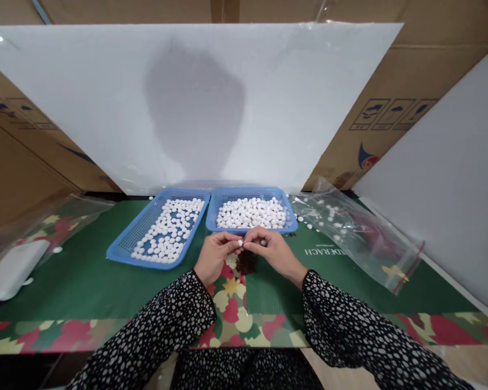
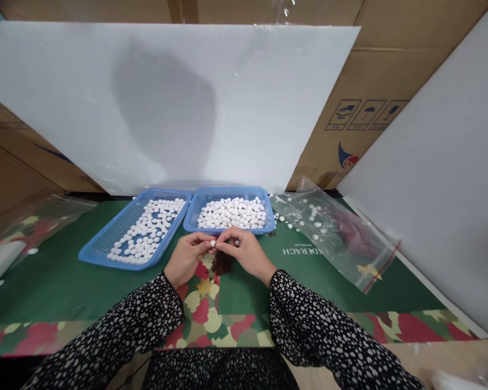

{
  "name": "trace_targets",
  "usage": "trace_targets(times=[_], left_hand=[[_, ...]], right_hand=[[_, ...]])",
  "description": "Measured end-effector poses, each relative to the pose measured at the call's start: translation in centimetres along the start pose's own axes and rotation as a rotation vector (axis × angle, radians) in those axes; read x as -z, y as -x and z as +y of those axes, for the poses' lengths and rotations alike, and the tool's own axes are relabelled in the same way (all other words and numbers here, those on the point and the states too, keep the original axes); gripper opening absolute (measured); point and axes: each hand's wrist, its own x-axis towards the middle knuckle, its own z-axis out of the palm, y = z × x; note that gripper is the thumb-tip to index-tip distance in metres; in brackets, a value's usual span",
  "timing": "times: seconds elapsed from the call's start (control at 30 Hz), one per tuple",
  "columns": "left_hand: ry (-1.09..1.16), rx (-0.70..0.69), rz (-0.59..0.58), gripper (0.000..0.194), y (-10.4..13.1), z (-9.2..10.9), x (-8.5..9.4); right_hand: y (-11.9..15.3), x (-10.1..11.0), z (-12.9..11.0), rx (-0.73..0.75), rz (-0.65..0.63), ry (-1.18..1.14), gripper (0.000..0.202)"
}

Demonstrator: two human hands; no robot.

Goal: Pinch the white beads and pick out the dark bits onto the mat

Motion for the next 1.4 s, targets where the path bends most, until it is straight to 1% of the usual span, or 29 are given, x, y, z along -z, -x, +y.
trace_targets(times=[0.1,0.23,0.33,0.43,0.53,0.6,0.63,0.67,0.7,0.73,0.77,0.8,0.83,0.87,0.9,0.93,0.97,1.0,1.07,1.13,1.17,1.2,1.3,1.37,1.4], left_hand=[[-0.019,-0.009,-0.004,0.018,0.1,-0.1,0.0],[-0.045,-0.012,-0.018,0.015,0.3,0.1,-0.1],[-0.086,-0.027,-0.043,0.015,0.3,0.2,0.1],[-0.112,-0.034,-0.074,0.020,0.2,0.1,0.2],[-0.053,-0.044,-0.093,0.033,0.3,0.2,-0.2],[-0.038,-0.064,-0.097,0.039,0.5,1.1,-0.3],[-0.081,-0.083,-0.100,0.038,0.6,1.9,-0.2],[-0.177,-0.112,-0.105,0.034,0.7,3.1,0.3],[-0.328,-0.146,-0.106,0.027,0.7,4.4,1.0],[-0.540,-0.188,-0.097,0.020,0.7,5.9,2.0],[-0.814,-0.226,-0.077,0.018,0.6,7.4,3.3],[-1.077,-0.234,-0.031,0.021,0.4,8.9,4.8],[-1.306,-0.192,0.023,0.026,0.1,10.1,6.4],[-1.509,-0.112,0.066,0.030,-0.2,11.1,7.9],[-1.679,0.033,0.103,0.035,-0.5,11.7,9.3],[-1.790,0.199,0.122,0.043,-0.9,12.0,10.5],[-1.842,0.324,0.087,0.053,-1.2,12.0,11.4],[-1.860,0.409,0.043,0.062,-1.4,11.9,12.1],[-1.855,0.467,-0.008,0.075,-1.7,11.2,12.9],[-1.851,0.477,-0.020,0.080,-1.7,10.5,13.2],[-1.855,0.477,-0.019,0.080,-1.7,10.2,13.4],[-1.862,0.473,-0.017,0.079,-1.7,9.9,13.6],[-1.905,0.432,-0.043,0.074,-1.7,9.3,14.2],[-1.914,0.388,-0.077,0.071,-1.7,9.0,14.6],[-1.907,0.366,-0.093,0.067,-1.8,9.0,14.7]], right_hand=[[0.2,-0.2,0.1,-0.027,-0.005,-0.031,0.019],[0.4,-0.4,0.3,-0.083,0.025,-0.052,0.022],[0.4,-0.3,0.5,-0.071,0.037,-0.063,0.020],[0.3,-0.1,0.2,-0.015,-0.011,-0.036,0.022],[0.4,-0.2,-0.8,0.119,-0.089,0.088,0.019],[0.4,-0.2,-1.7,0.217,-0.104,0.180,0.016],[0.2,-0.1,-2.0,0.251,-0.085,0.228,0.015],[0.0,0.2,-2.2,0.272,-0.042,0.281,0.014],[-0.5,0.7,-2.3,0.285,0.021,0.344,0.013],[-1.1,1.4,-2.2,0.293,0.097,0.417,0.014],[-1.9,2.3,-2.0,0.298,0.178,0.493,0.014],[-2.8,3.2,-1.6,0.302,0.241,0.578,0.015],[-3.7,4.2,-1.1,0.303,0.267,0.650,0.016],[-4.6,5.1,-0.5,0.302,0.252,0.694,0.017],[-5.4,5.8,0.0,0.301,0.208,0.720,0.019],[-5.9,6.4,0.4,0.307,0.181,0.738,0.023],[-6.1,6.9,0.7,0.319,0.171,0.749,0.024],[-6.0,7.1,0.8,0.333,0.177,0.754,0.025],[-5.0,7.3,0.6,0.357,0.227,0.745,0.021],[-3.2,7.0,0.0,0.368,0.249,0.718,0.018],[-2.2,6.9,-0.3,0.368,0.230,0.709,0.018],[-1.1,6.7,-0.5,0.368,0.187,0.708,0.017],[1.4,6.0,-0.2,0.324,-0.021,0.791,0.020],[2.2,5.5,0.5,0.266,-0.118,0.908,0.025],[2.4,5.2,1.0,0.238,-0.143,0.973,0.027]])
